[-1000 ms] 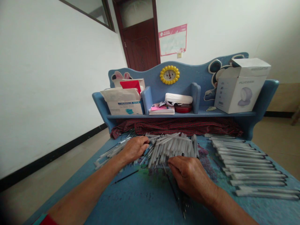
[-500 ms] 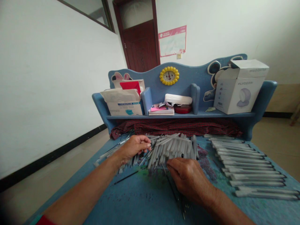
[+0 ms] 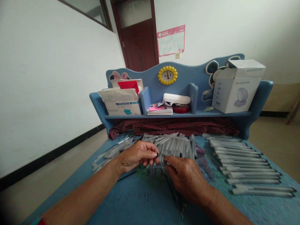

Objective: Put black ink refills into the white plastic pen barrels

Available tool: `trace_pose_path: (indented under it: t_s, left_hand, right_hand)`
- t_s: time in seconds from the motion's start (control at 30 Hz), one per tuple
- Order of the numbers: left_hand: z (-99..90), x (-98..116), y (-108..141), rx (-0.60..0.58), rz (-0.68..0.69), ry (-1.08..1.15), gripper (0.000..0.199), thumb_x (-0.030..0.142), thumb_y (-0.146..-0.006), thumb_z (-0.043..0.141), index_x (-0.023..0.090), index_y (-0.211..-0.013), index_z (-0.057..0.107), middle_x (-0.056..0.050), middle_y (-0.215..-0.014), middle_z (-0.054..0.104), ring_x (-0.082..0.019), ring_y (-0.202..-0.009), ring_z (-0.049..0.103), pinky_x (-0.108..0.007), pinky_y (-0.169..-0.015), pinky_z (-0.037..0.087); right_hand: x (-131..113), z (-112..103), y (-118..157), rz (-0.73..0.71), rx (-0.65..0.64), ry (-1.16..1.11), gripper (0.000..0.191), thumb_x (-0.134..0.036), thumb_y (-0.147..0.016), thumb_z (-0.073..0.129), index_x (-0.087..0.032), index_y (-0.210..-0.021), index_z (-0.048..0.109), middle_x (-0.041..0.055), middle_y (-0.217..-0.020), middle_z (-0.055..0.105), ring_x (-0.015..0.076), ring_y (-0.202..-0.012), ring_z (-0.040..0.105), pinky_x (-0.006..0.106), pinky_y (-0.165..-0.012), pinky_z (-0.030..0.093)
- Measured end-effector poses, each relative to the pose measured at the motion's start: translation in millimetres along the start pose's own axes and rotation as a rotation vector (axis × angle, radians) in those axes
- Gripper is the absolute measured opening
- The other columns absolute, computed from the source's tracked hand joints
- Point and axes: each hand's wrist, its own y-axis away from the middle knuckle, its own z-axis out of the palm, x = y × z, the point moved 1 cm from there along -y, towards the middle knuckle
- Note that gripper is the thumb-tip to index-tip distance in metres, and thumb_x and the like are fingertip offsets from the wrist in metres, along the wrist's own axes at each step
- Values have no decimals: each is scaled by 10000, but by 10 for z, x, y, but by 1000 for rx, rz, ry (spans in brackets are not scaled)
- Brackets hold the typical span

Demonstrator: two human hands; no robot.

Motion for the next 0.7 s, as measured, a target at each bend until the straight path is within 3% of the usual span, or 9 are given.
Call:
trace_pose_path:
  t_s: [0.13, 0.43, 0.7]
  left_hand:
    - [148, -11, -2, 7, -7, 38, 161, 214, -631, 635, 120, -755, 594, -9, -630, 614, -69, -504, 518, -163, -415, 297]
    - [494, -124, -1, 151, -18, 211, 154, 208, -603, 643, 117, -718, 599, 0, -616, 563, -70, -522, 488, -179, -440, 290]
    - [560, -162, 3, 151, -67, 302, 106, 177, -595, 591, 129, -689, 587, 5, -580, 545, -79, -495, 497, -188, -425, 275]
  right_hand:
    - [-29, -9, -2, 7, 33, -7, 184, -256, -850, 434, -191, -921, 591, 5, -666, 635, 112, -560, 584, 192, -517, 391]
    - [31, 31, 30, 58, 122, 119, 168, -345, -819, 511, -201, -743, 553, -31, -602, 598, 99, -510, 553, 196, -497, 357]
    - [55, 41, 45, 43, 122, 206, 170, -320, -826, 496, -200, -712, 534, -27, -593, 587, 98, -494, 538, 201, -485, 337]
